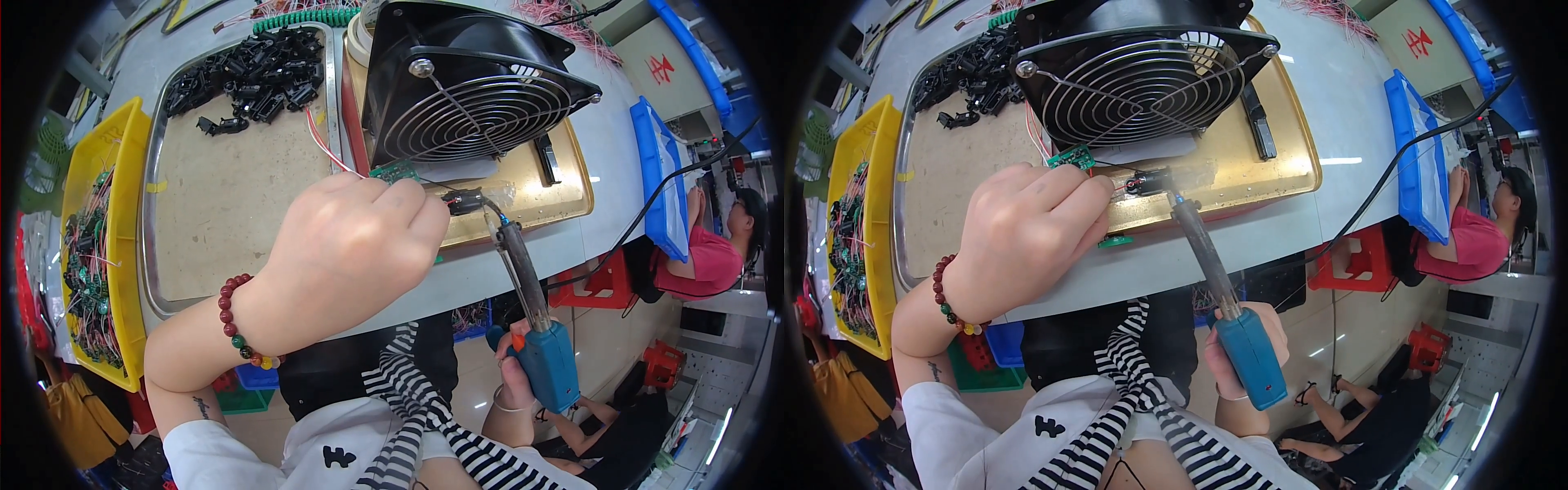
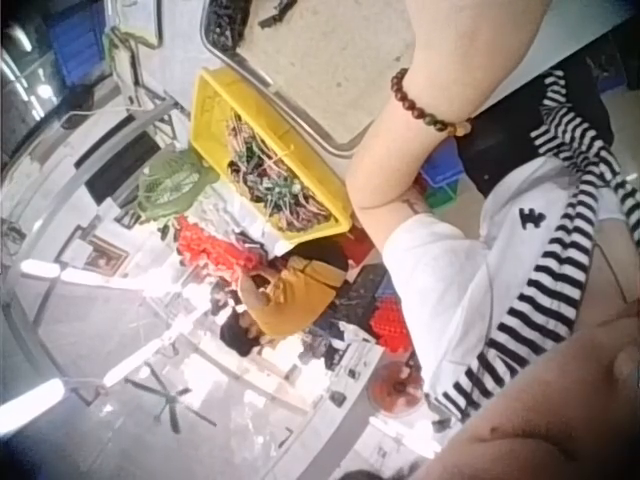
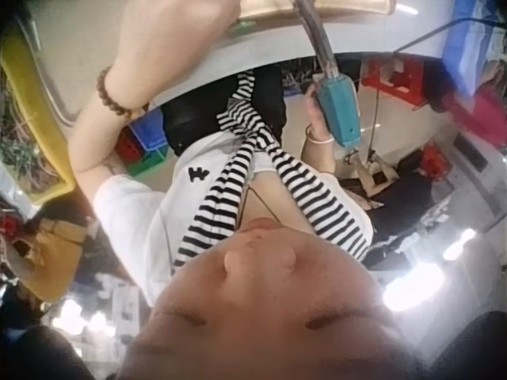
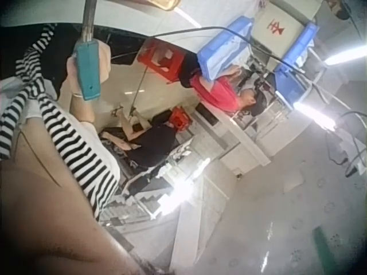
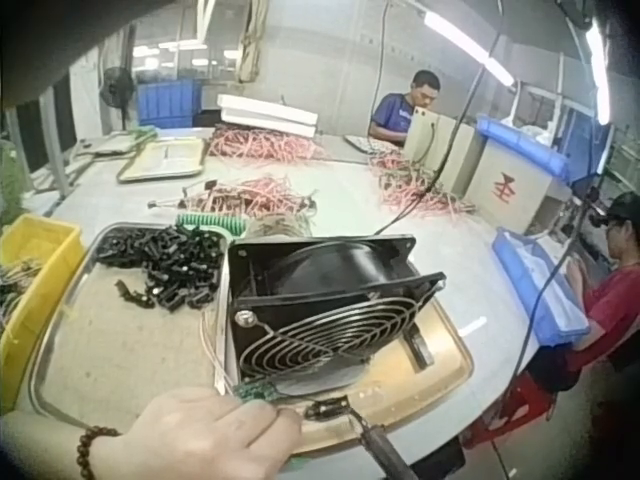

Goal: The person solders circuit board wires to plastic switch components using a soldering gun, places completed assemblies into a bin, and sets new components from a tray onto the work stand to solder them.

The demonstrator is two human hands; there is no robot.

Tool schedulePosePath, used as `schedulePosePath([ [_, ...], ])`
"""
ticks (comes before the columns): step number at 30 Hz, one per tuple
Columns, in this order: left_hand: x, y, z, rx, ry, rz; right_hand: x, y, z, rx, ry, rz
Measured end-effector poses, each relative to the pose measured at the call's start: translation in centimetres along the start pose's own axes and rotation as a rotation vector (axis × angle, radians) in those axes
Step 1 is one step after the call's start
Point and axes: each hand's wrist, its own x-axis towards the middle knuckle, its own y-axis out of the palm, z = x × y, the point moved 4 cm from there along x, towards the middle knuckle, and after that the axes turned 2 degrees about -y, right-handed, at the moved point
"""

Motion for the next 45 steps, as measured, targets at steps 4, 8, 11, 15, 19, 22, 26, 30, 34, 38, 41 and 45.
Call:
schedulePosePath([
  [4, -0.1, 0.2, 0.0, 0.013, 0.001, -0.006, -0.5, -0.2, -0.4, 0.126, 0.090, -0.057],
  [8, -0.2, -0.4, -0.1, 0.034, 0.009, 0.013, -0.7, -0.3, -0.7, 0.116, 0.005, -0.056],
  [11, 0.3, -2.9, -0.9, 0.078, -0.024, -0.053, -0.9, -0.3, -0.6, 0.202, 0.130, -0.111],
  [15, 0.8, -3.8, -0.2, 0.134, -0.182, -0.032, -0.9, -0.4, -0.9, 0.171, 0.120, -0.135],
  [19, 0.6, -2.0, 0.1, -0.231, -0.191, 0.074, -1.1, -0.6, -1.1, 0.127, 0.071, -0.129],
  [22, 0.8, -1.7, -0.4, -0.424, -0.205, 0.073, -1.5, -0.9, -1.3, 0.123, 0.095, -0.115],
  [26, 0.6, -1.6, 0.0, -0.422, -0.358, 0.070, -2.1, -1.3, -2.1, 0.215, 0.135, -0.180],
  [30, 0.0, -2.3, 0.4, -0.013, -0.337, -0.045, -1.6, -1.8, -2.5, 0.276, 0.118, -0.212],
  [34, 0.1, -2.0, 0.8, -0.077, -0.357, -0.048, -1.8, -2.1, -3.8, 0.250, 0.052, -0.175],
  [38, 0.9, -2.1, -0.4, -0.279, -0.308, 0.011, -2.5, -1.5, -3.3, 0.437, 0.129, -0.115],
  [41, 1.8, -2.8, -1.6, -0.451, -0.174, -0.034, -3.6, -2.0, -4.6, 0.487, 0.154, -0.162],
  [45, 0.6, -6.4, -1.4, -0.548, -0.221, -0.012, -3.7, -2.5, -5.8, 0.445, 0.023, -0.180],
])
